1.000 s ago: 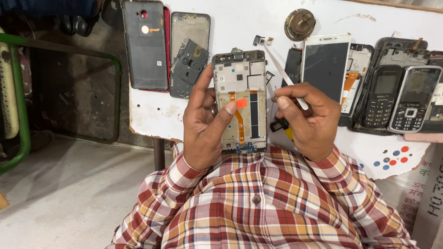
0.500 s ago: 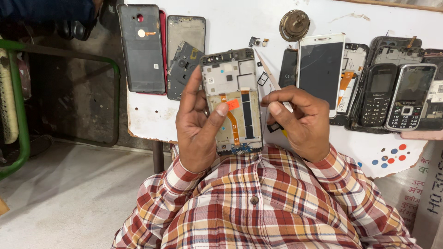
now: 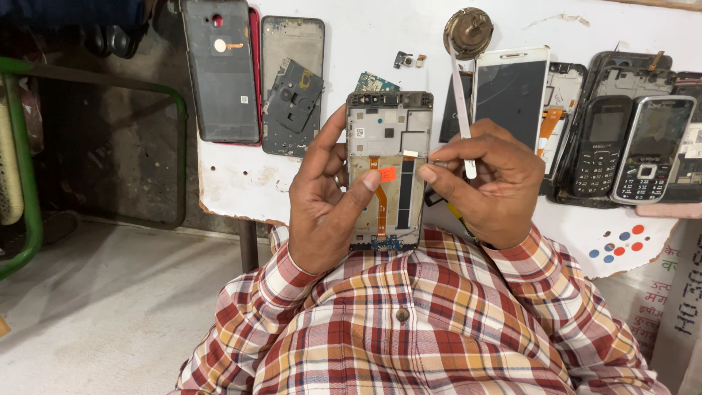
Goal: The person uses a plastic spudger to pry and remove a small component from a mobile phone motherboard. They then place the motherboard aside and use the spudger to lift and remove a metal bracket from the phone's internal frame.
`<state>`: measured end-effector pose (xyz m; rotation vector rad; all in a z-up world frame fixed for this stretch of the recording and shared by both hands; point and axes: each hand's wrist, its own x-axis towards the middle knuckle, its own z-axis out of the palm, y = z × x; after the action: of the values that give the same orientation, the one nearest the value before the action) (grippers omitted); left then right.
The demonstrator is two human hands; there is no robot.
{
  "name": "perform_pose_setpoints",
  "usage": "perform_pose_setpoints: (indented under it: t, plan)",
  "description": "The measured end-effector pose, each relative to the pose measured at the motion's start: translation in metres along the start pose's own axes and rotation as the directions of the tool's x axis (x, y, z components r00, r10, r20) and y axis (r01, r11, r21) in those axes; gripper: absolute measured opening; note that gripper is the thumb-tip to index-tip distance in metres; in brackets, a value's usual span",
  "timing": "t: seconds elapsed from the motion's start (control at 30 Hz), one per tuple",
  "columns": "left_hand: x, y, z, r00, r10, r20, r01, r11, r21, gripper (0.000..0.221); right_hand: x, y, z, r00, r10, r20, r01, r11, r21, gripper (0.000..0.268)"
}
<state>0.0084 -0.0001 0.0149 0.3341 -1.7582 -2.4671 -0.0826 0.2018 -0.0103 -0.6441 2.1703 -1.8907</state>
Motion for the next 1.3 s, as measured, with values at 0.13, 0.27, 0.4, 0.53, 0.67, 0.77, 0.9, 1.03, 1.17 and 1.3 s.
perform_pose_setpoints:
  t: [0.13,0.27,0.4,0.53,0.67,0.77,0.9,1.03,1.17,1.3]
  plan:
    - [-0.001,-0.001,-0.003,1.000,-0.008,0.021,0.008,1.000,0.016,0.070,0.004,0.001,-0.001,0.999,-0.032,0.019,0.031,0.998,0.052,0.018]
    - [0.000,-0.003,-0.004,0.999,-0.013,0.038,0.011,0.999,0.034,0.070,0.005,0.002,-0.002,0.999,-0.026,0.028,0.025,0.999,0.036,0.018]
    - [0.000,-0.005,-0.004,0.999,-0.024,0.048,0.024,1.000,0.005,0.071,0.004,0.001,-0.001,0.999,0.019,0.041,-0.022,0.997,0.068,0.015]
    - [-0.001,-0.006,-0.003,0.998,-0.031,0.051,0.031,1.000,-0.001,0.071,0.004,0.000,0.001,0.999,-0.014,0.034,0.012,0.999,0.048,0.017]
    - [0.000,-0.005,-0.003,0.998,-0.022,0.053,0.022,1.000,-0.005,0.070,0.005,0.002,0.006,1.000,-0.003,0.014,0.002,0.995,0.098,0.022]
    - [0.001,-0.005,-0.003,0.999,-0.016,0.052,0.016,1.000,-0.006,0.071,0.002,0.005,0.007,1.000,0.014,-0.008,-0.013,0.995,0.095,0.025]
    - [0.002,-0.004,-0.003,1.000,-0.023,0.014,0.023,1.000,-0.014,0.073,-0.003,0.008,0.006,0.999,-0.031,0.011,0.031,0.997,0.071,0.019]
    - [0.004,-0.002,-0.002,0.999,-0.015,-0.036,0.014,0.999,-0.035,0.073,-0.005,0.007,0.005,0.998,0.055,0.005,-0.055,0.981,0.187,0.021]
    - [0.005,0.001,-0.001,0.996,-0.004,-0.084,0.000,0.999,-0.046,0.076,-0.004,0.005,0.007,0.996,0.091,-0.002,-0.088,0.963,0.254,0.018]
    - [0.006,0.002,-0.001,0.992,0.061,-0.108,-0.062,0.998,-0.004,0.080,-0.005,0.002,0.008,0.990,0.140,0.000,-0.133,0.939,0.319,0.014]
